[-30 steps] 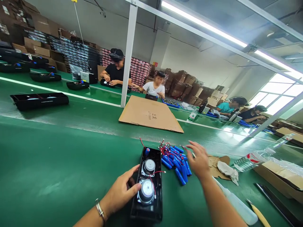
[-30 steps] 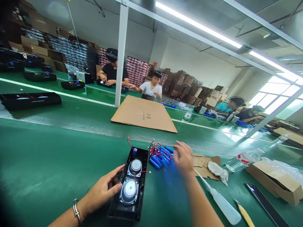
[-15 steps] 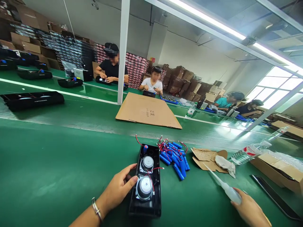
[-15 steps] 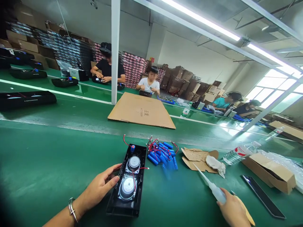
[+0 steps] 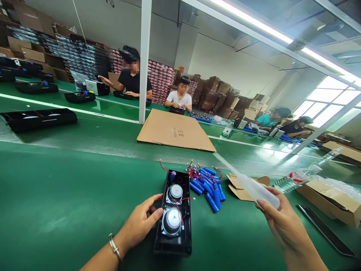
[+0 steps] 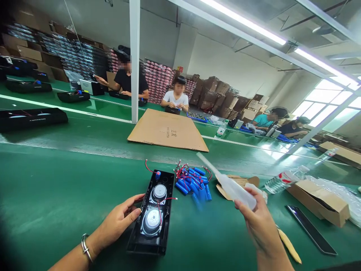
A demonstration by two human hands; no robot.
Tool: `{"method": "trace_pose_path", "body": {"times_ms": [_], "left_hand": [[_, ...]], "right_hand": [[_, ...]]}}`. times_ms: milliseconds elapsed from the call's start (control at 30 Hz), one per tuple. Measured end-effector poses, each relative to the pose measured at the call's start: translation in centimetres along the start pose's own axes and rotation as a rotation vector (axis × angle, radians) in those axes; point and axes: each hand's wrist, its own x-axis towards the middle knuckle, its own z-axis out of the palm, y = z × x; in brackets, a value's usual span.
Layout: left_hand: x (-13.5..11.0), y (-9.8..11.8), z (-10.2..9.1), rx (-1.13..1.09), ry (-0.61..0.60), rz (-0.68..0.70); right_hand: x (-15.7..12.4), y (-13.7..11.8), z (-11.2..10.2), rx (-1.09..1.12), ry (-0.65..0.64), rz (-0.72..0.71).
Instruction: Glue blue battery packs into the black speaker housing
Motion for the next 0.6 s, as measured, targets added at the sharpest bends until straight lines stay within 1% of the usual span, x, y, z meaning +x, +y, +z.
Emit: {"method": "trace_pose_path", "body": {"times_ms": [100,200,300,367,467,600], "left_hand": [[0.0,-0.2,-0.1,-0.009,-0.014,0.008],[0.0,0.0,-0.2,-0.002,-0.017,0.01],[-0.1,0.3,-0.3,0.005,-0.03,0.009],[-0.2,0.5,-0.4,0.01,-0.042,0.008],[-0.1,0.3,-0.5,0.016,-0.048,0.017],[0.1,-0.2,-0.5,0.002,-0.045,0.035]], "right_hand": [[-1.0,-2.0,3.3,0.236,-0.049,-0.028],[-1.8,-3.3,6.1,0.429,-0.098,-0.105],[-2.7,-4.1,8.8,0.559,-0.152,-0.167],[-3.5,-4.5,10.4,0.608,-0.229,-0.221],[-4.4,-4.6,12.6,0.593,-0.347,-0.278],[-4.8,-3.6,14.7,0.361,-0.458,-0.372]]}}
